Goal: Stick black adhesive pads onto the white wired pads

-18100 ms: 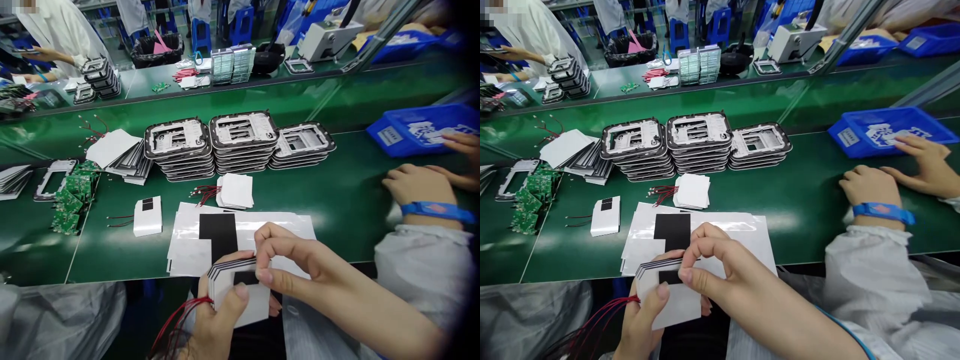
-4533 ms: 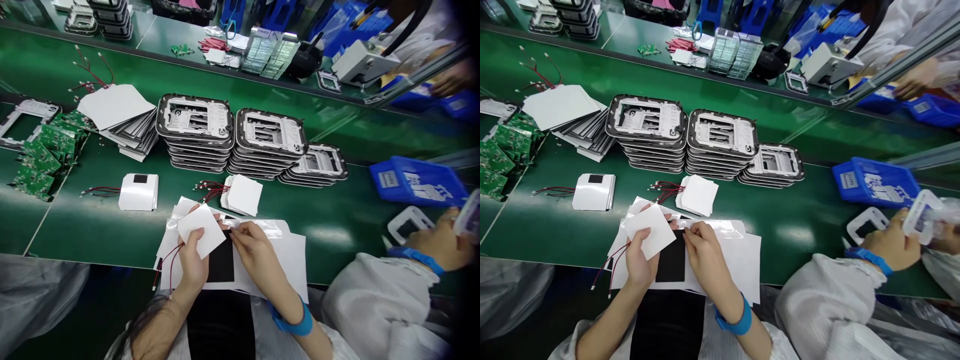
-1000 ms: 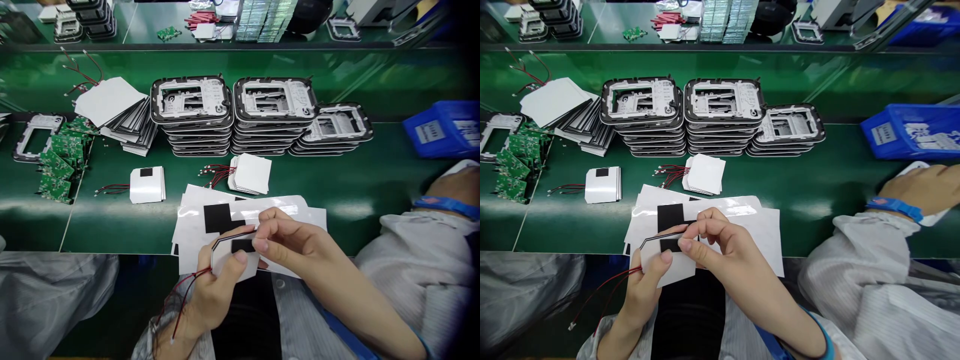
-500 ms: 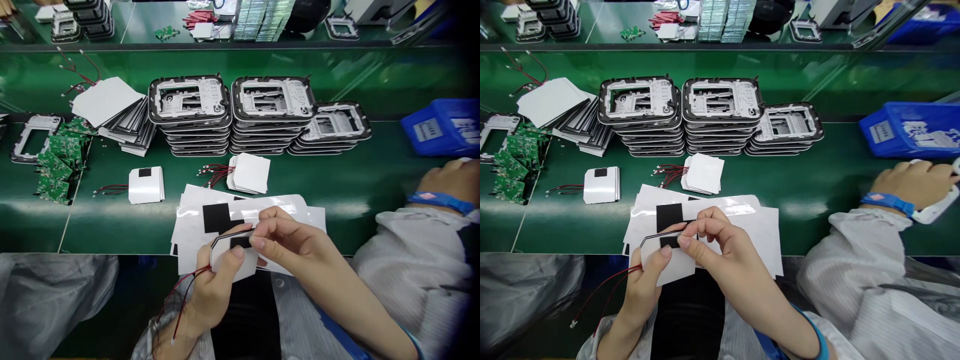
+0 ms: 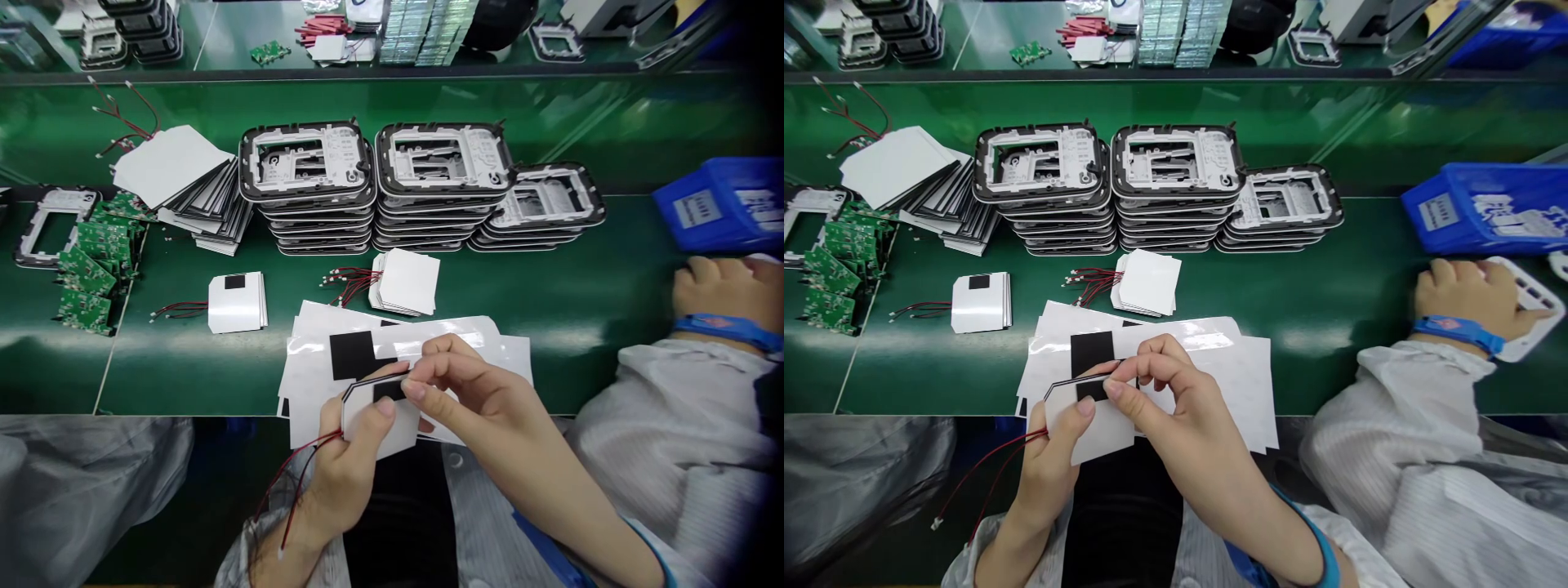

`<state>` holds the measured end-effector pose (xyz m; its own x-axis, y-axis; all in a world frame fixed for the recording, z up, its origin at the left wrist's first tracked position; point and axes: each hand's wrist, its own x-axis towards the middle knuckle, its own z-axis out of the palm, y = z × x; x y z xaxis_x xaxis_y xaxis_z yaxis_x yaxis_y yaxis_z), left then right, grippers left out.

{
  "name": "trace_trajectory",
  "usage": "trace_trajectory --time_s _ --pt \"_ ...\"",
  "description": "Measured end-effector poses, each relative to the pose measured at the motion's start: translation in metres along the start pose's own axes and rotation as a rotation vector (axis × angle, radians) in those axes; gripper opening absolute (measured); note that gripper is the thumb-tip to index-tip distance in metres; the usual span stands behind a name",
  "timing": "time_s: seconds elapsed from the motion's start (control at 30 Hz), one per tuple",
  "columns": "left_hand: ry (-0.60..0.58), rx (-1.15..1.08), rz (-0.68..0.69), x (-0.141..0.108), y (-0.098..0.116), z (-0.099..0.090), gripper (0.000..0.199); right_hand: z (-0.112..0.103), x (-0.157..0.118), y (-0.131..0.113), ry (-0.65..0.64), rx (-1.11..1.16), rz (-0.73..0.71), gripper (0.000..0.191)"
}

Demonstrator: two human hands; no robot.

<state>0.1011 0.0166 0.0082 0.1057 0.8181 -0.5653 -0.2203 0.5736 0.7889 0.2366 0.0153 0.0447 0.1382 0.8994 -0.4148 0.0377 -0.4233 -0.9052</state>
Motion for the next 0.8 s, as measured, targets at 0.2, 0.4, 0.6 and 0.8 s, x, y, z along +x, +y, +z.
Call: trace_trajectory --time_s 0.2,0.4,0.6,0.8 --pt "0.027 -0.055 0.011 0.005 -0.003 0.001 0.026 0.013 0.007 0.019 0.231 -0.064 -0.169 0.009" --pt "-0.092 -0.144 -0.154 0.018 -0.007 -0.001 0.043 0.013 0.024 0.038 0.385 0.182 -0.195 0.054" --pt "-0.096 -0.122 0.046 0.016 -0.01 -0.006 0.029 0.015 0.022 0.022 0.069 -0.102 -0.177 0.024" --pt "-0.04 -0.197 -0.057 0.022 -0.024 -0.02 0.038 0.014 0.033 0.013 -0.021 -0.204 -0.189 0.019"
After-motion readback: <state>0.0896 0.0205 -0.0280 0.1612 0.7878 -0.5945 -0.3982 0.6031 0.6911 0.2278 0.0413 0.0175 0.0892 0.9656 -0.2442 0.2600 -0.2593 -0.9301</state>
